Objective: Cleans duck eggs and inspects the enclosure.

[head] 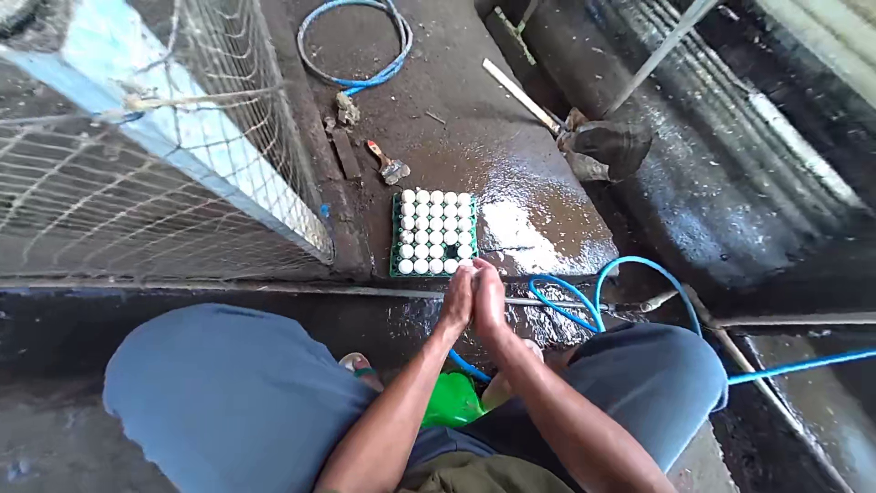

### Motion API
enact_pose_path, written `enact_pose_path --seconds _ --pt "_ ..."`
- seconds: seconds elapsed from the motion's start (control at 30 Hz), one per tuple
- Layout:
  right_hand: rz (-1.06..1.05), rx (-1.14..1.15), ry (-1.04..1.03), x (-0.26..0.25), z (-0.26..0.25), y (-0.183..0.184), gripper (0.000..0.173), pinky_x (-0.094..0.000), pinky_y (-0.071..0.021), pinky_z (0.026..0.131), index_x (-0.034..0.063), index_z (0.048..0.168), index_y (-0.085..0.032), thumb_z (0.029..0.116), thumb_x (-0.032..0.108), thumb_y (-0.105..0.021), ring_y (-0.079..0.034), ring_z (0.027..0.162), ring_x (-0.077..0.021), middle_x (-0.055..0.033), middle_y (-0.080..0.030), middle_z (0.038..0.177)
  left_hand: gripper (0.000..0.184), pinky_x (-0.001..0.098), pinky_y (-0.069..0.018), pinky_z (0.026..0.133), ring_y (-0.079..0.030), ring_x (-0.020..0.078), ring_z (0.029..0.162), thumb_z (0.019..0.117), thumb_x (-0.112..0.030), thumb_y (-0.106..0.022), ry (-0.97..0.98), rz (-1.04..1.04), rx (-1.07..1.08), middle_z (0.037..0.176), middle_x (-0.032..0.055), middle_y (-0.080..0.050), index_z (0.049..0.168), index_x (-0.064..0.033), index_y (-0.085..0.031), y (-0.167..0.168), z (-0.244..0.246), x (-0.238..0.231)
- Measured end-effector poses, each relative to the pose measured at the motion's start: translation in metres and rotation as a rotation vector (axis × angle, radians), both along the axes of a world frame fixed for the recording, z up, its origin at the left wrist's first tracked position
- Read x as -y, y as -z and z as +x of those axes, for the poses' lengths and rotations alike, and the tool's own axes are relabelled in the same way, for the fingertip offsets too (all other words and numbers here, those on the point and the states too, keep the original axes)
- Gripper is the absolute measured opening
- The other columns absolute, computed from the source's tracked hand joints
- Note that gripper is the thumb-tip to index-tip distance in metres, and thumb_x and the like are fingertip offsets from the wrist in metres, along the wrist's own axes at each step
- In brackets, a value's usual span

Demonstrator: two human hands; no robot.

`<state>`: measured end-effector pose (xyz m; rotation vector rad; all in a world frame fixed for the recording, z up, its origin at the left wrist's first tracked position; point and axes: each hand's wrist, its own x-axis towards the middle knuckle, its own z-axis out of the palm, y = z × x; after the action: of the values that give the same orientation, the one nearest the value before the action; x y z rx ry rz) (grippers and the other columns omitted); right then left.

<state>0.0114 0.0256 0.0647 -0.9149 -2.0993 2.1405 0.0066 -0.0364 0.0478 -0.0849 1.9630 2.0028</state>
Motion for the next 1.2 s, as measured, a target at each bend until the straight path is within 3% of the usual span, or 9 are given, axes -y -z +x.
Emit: enact_pose_path --seconds 0.17,0.27,0.53,0.63,0.73,0.87,1.0,1.1,1.2 --pt "-0.039 0.043 0.066 -0.012 -0.009 0.015 0.043 -0.0451 -0.0516 0.091 0.0041 0.139 -0.058 0.1095 0.021 -0.032 -0.062 0.110 -0.0248 -0.0181 -0.063 0.125 0.052 0.0427 -0.0451 0.104 -0.056 0.0275 0.120 0.1096 -0.022 -0.021 0.078 -0.063 0.037 0.132 0.0257 -0.057 0.134 0.0095 -0.054 0.008 -0.001 -0.002" --pt "0.097 -0.083 -0.075 -0.003 0.007 0.006 0.046 -0.0455 -0.0354 0.119 -0.0030 0.142 -0.055 0.1056 0.016 -0.033 -0.043 0.144 -0.0306 -0.0235 -0.048 0.151 0.045 0.0376 -0.0321 0.118 -0.045 0.0297 0.139 0.1110 -0.012 -0.025 0.036 -0.051 0.042 0.148 0.0314 -0.045 0.141 0.0153 -0.045 0.001 -0.002 -0.001" --pt "0.092 -0.110 -0.046 -0.003 0.003 0.013 0.043 -0.0473 -0.0328 0.120 -0.0007 0.135 -0.063 0.1031 0.013 -0.037 -0.039 0.147 -0.0323 -0.0237 -0.046 0.154 0.045 0.0436 -0.0441 0.107 -0.058 0.0287 0.122 0.1116 -0.018 -0.026 0.032 -0.131 0.107 0.131 0.0262 -0.060 0.132 0.0097 -0.055 0.004 -0.004 0.000" --pt "-0.007 -0.011 0.048 -0.014 -0.015 0.017 0.041 -0.0468 -0.0471 0.103 0.0043 0.141 -0.058 0.1078 0.015 -0.036 -0.056 0.127 -0.0269 -0.0193 -0.057 0.141 0.052 0.0397 -0.0508 0.077 -0.060 0.0211 0.094 0.1125 -0.031 -0.020 0.033 -0.123 0.207 0.115 0.0168 -0.062 0.130 -0.0004 -0.059 0.000 -0.008 -0.003" --pt "0.127 -0.090 -0.064 -0.002 0.003 0.005 0.047 -0.0477 -0.0354 0.118 -0.0004 0.144 -0.055 0.1039 0.015 -0.036 -0.042 0.144 -0.0320 -0.0237 -0.045 0.154 0.044 0.0412 -0.0436 0.107 -0.057 0.0268 0.121 0.1106 -0.015 -0.027 0.040 -0.087 0.063 0.131 0.0268 -0.059 0.133 0.0115 -0.054 0.001 -0.006 -0.001" --pt "-0.051 0.048 0.098 -0.015 -0.018 0.016 0.055 -0.0520 -0.0478 0.103 0.0085 0.159 -0.033 0.1058 0.018 -0.044 -0.054 0.130 -0.0330 -0.0240 -0.049 0.149 0.050 0.0296 -0.0455 0.057 -0.054 0.0111 0.067 0.1116 -0.035 -0.020 0.001 0.001 0.269 0.084 0.0043 -0.059 0.113 -0.0053 -0.061 0.001 -0.007 -0.003" --pt "0.045 -0.068 0.038 -0.001 -0.002 0.014 0.066 -0.0474 -0.0406 0.115 0.0026 0.160 -0.027 0.0995 0.017 -0.048 -0.045 0.141 -0.0325 -0.0264 -0.042 0.154 0.050 0.0335 -0.0509 0.085 -0.059 0.0139 0.095 0.1127 -0.029 -0.019 0.022 0.106 0.272 0.110 0.0114 -0.062 0.128 0.0004 -0.056 -0.001 -0.007 0.005" --pt "-0.246 0.158 0.042 -0.025 -0.029 0.017 0.039 -0.0450 -0.0540 0.087 0.0073 0.144 -0.051 0.1077 0.021 -0.045 -0.064 0.103 -0.0247 -0.0166 -0.064 0.119 0.044 0.0211 -0.0349 0.042 -0.041 0.0051 0.047 0.1111 -0.036 -0.020 0.127 0.094 0.335 0.068 -0.0016 -0.052 0.105 -0.0112 -0.056 0.000 -0.015 0.008" --pt "-0.444 0.252 0.019 -0.026 -0.028 0.019 0.035 -0.0419 -0.0549 0.073 0.0045 0.122 -0.061 0.1095 0.031 -0.041 -0.064 0.081 -0.0221 -0.0122 -0.064 0.096 0.034 0.0207 -0.0395 0.046 -0.048 0.0051 0.055 0.1093 -0.032 -0.032 0.186 0.074 0.312 0.082 0.0004 -0.057 0.120 -0.0107 -0.056 0.007 -0.016 0.021"
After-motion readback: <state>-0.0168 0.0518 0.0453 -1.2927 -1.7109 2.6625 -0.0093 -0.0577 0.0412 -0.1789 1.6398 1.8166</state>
